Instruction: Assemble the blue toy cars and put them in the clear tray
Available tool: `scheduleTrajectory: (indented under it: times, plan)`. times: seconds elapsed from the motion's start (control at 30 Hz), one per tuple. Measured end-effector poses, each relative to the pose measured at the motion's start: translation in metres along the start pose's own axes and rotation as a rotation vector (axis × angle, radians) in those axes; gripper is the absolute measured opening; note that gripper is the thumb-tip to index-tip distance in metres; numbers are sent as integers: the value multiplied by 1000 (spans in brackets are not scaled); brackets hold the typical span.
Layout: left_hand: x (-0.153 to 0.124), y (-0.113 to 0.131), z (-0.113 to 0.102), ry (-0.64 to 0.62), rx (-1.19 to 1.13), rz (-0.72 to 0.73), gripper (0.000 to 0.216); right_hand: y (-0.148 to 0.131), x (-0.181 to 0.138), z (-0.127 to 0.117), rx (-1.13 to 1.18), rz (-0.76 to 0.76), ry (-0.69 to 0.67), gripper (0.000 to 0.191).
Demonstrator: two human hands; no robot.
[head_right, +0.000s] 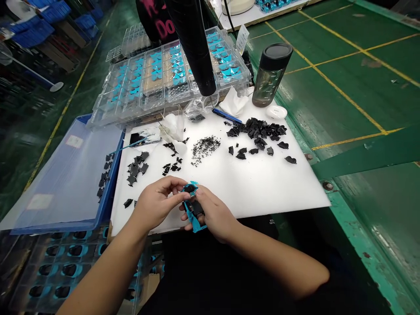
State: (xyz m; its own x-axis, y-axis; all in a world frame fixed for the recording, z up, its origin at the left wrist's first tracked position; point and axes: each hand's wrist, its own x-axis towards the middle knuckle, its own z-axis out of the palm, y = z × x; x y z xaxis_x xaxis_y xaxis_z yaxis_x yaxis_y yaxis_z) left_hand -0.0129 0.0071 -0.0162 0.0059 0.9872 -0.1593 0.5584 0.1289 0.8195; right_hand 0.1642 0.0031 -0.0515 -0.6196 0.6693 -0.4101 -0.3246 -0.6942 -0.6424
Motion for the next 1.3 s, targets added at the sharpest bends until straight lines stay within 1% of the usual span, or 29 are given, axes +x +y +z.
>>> scheduleTrajectory:
  times: [0.13,0.27,0.43,0.47,0.5,0.57,0.63,0.67,0.7,0.77,0.83,0.9,0.97,1.0,1.07,1.1,1.17,1.23,1.27,1.3]
  plan:
    - [-2,-5,-5,-50,-16,129,30,-8,-1,3,23,75,38,34]
    - [-7,-6,-3,-72,-36,149,33,-14,-1,4,-52,115,59,28]
    - [-13,-9,-5,-101,-51,187,33,-18,-1,3,-100,101,39,32]
    - [-12,-12,-7,-81,-50,186,32,-19,-1,2,-101,103,39,33]
    - [-11,-16,-9,-29,-49,171,31,-20,-1,2,-103,107,43,32]
    - [-1,-25,-14,171,-37,110,30,-22,1,2,-107,115,52,29]
    - [18,-32,-17,381,17,54,34,-23,3,1,-113,110,57,25]
    - [30,-34,-17,441,67,45,37,-23,4,1,-115,106,63,24]
    - [43,-34,-16,468,129,47,40,-23,5,0,-116,102,72,23]
    - [69,-31,-12,469,227,57,43,-21,7,0,-116,89,95,22]
    - [90,-26,-8,464,255,60,39,-19,9,-1,-103,77,105,20]
    - [102,-21,-4,457,251,63,30,-18,10,-1,-94,67,105,19]
    - [101,-17,-3,449,241,80,26,-17,10,-2,-91,68,112,21]
    - [98,-16,-3,454,193,111,28,-17,10,-2,-95,70,115,22]
    - [86,-15,-7,440,-26,205,36,-18,10,-2,-100,76,119,20]
    - [79,-15,-9,401,-177,255,40,-18,11,-2,-102,77,118,19]
    - [67,-18,-14,271,-455,320,43,-18,12,-1,-105,73,115,19]
    - [57,-22,-18,153,-600,317,36,-16,13,-2,-111,68,115,18]
    - [54,-24,-19,145,-647,302,33,-15,13,-2,-119,68,116,18]
    - [52,-26,-19,172,-690,289,31,-14,14,-2,-130,69,116,16]
